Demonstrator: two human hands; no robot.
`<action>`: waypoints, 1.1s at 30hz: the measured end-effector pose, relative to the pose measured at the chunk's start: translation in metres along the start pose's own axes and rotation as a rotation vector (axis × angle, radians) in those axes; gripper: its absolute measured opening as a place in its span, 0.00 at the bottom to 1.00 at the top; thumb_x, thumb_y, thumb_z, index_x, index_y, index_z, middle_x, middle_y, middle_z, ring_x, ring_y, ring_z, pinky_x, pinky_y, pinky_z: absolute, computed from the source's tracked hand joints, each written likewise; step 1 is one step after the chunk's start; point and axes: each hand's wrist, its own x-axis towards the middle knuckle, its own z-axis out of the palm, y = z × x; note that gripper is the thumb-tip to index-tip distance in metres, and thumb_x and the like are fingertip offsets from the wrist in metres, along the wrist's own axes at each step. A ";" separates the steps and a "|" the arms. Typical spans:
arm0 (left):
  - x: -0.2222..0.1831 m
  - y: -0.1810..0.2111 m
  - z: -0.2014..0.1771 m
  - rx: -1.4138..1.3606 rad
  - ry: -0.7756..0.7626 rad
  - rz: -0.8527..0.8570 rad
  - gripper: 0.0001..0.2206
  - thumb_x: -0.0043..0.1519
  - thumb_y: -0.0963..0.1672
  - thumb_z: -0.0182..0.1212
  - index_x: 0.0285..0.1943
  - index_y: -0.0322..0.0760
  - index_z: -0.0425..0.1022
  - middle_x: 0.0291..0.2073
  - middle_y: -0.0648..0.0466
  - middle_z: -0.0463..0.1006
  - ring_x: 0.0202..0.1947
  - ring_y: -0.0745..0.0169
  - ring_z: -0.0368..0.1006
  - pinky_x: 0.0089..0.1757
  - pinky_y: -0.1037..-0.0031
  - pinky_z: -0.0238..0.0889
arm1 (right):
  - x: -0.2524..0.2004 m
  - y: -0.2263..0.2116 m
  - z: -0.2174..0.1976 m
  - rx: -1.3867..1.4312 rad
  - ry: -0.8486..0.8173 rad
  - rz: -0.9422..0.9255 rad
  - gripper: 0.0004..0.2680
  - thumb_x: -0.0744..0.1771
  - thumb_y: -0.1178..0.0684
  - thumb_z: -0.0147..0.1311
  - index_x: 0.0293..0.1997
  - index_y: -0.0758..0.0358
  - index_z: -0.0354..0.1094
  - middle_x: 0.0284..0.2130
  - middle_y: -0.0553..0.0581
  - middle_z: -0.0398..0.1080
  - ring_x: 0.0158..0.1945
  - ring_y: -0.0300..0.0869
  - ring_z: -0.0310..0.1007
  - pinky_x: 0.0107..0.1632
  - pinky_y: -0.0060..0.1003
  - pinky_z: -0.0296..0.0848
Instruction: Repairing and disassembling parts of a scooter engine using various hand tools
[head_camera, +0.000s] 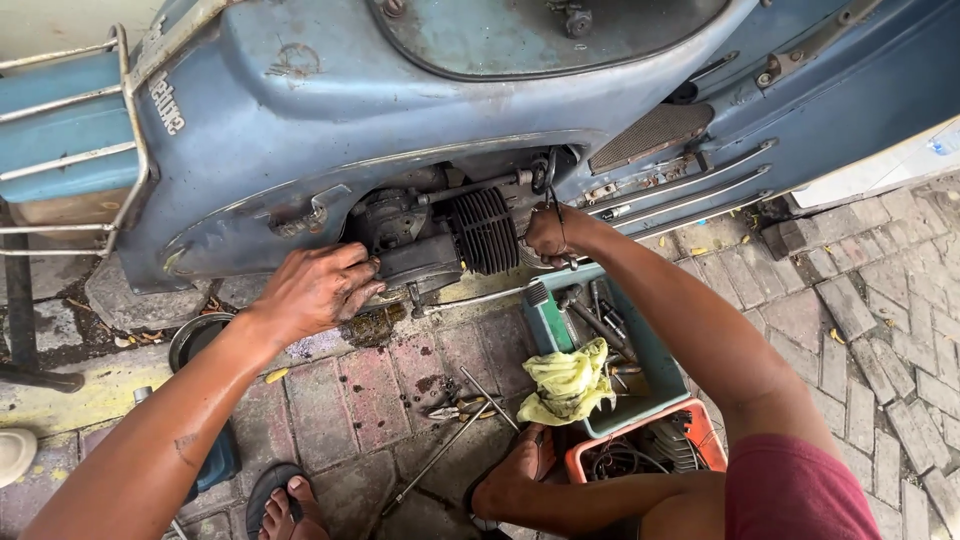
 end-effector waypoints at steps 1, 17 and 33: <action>0.001 -0.002 0.001 -0.002 -0.002 -0.002 0.17 0.64 0.52 0.55 0.60 0.52 0.79 0.65 0.52 0.75 0.59 0.43 0.76 0.41 0.67 0.81 | 0.005 0.005 0.001 0.000 -0.003 0.001 0.11 0.66 0.59 0.47 0.26 0.81 0.67 0.18 0.75 0.71 0.17 0.56 0.75 0.13 0.45 0.75; -0.006 0.004 -0.003 -0.082 0.366 0.232 0.09 0.62 0.47 0.57 0.36 0.43 0.80 0.40 0.57 0.79 0.30 0.50 0.79 0.28 0.62 0.75 | 0.027 0.089 0.112 -0.893 1.292 -0.474 0.09 0.69 0.47 0.50 0.29 0.54 0.59 0.11 0.52 0.64 0.15 0.50 0.72 0.23 0.41 0.71; -0.012 0.009 -0.018 -0.036 0.338 0.240 0.11 0.63 0.47 0.61 0.39 0.35 0.81 0.39 0.53 0.75 0.21 0.56 0.69 0.21 0.69 0.66 | -0.010 0.157 0.474 -0.042 0.220 -0.724 0.13 0.61 0.39 0.62 0.30 0.59 0.68 0.16 0.53 0.65 0.22 0.53 0.70 0.29 0.48 0.69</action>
